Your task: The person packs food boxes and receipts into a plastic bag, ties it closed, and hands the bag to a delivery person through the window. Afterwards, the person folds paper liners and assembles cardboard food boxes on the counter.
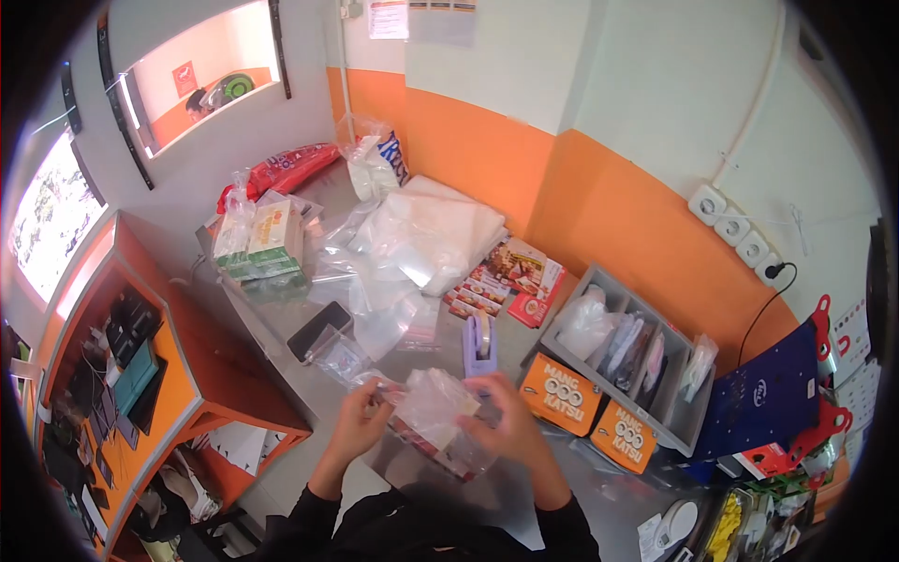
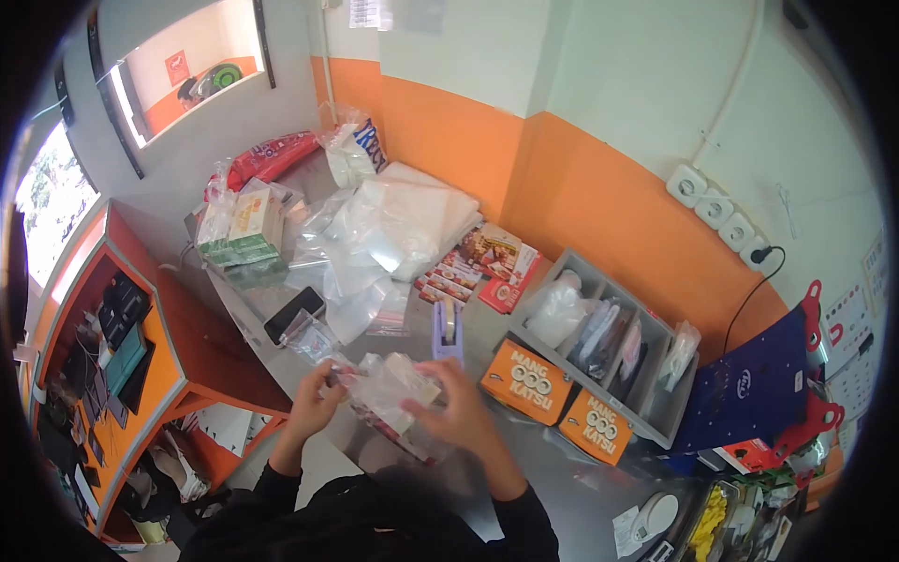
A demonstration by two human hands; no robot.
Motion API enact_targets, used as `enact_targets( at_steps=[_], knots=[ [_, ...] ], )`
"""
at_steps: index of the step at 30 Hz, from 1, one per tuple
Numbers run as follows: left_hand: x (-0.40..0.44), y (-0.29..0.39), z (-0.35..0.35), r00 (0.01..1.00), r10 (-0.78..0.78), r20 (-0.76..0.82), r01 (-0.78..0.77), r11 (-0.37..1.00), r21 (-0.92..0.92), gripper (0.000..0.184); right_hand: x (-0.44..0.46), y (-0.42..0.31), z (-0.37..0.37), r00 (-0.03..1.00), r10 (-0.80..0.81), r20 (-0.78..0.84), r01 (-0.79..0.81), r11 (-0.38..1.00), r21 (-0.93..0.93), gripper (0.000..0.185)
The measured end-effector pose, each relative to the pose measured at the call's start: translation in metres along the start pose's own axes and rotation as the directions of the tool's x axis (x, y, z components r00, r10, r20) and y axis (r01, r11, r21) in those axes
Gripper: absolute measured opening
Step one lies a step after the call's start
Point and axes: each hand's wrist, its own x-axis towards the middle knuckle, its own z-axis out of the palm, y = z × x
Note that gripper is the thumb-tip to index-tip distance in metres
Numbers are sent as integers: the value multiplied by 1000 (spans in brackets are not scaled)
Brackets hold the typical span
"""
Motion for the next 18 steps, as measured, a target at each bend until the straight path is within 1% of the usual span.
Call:
enact_targets(
  at_steps=[2,3,4,5,6,7,8,9,10,11,12,14,15,17,18],
  knots=[
    [5,-1,-1,997,-16,79,33,977,-211,28,17,1,36,994,-73,80,71,997,34,34],
    [4,-4,-2,996,-13,88,39,953,-300,30,20,2,44,990,13,142,-16,1000,20,30],
    [6,-10,-5,983,-32,183,91,941,-326,32,22,9,48,972,77,221,-81,997,6,26],
    [6,-18,-9,965,-56,255,143,929,-340,34,22,14,53,984,12,179,-14,1000,10,19],
    [3,-26,-7,947,-51,317,186,891,-414,39,22,2,52,993,28,114,-32,999,30,14],
    [7,-25,-6,933,-48,356,171,931,-322,43,22,2,52,997,-25,68,30,997,-74,10],
    [8,-35,1,959,158,237,-107,971,-214,43,20,19,57,989,-142,-40,140,989,-52,13],
    [10,-36,8,958,249,145,-227,962,-152,35,19,10,55,992,-73,-103,68,996,-56,15],
    [13,-35,9,962,208,177,-179,970,-166,29,10,20,43,999,45,19,-41,985,-170,29],
    [18,-35,7,959,177,221,-135,972,-193,23,10,25,50,996,77,36,-74,995,-65,30],
    [21,-34,3,964,153,219,-117,979,-167,22,8,30,55,992,123,42,-124,992,29,32],
    [29,-33,-1,961,123,249,-92,987,-133,20,5,38,58,970,241,35,-243,949,203,35],
    [31,-31,-2,968,88,236,-52,987,-153,20,5,35,56,951,308,32,-304,910,283,37],
    [34,-30,-3,976,17,216,26,980,-198,20,6,19,47,948,252,196,-254,967,-12,39],
    [36,-32,-1,978,69,195,-18,968,-251,22,8,13,45,931,236,278,-200,968,-152,41]
  ],
)
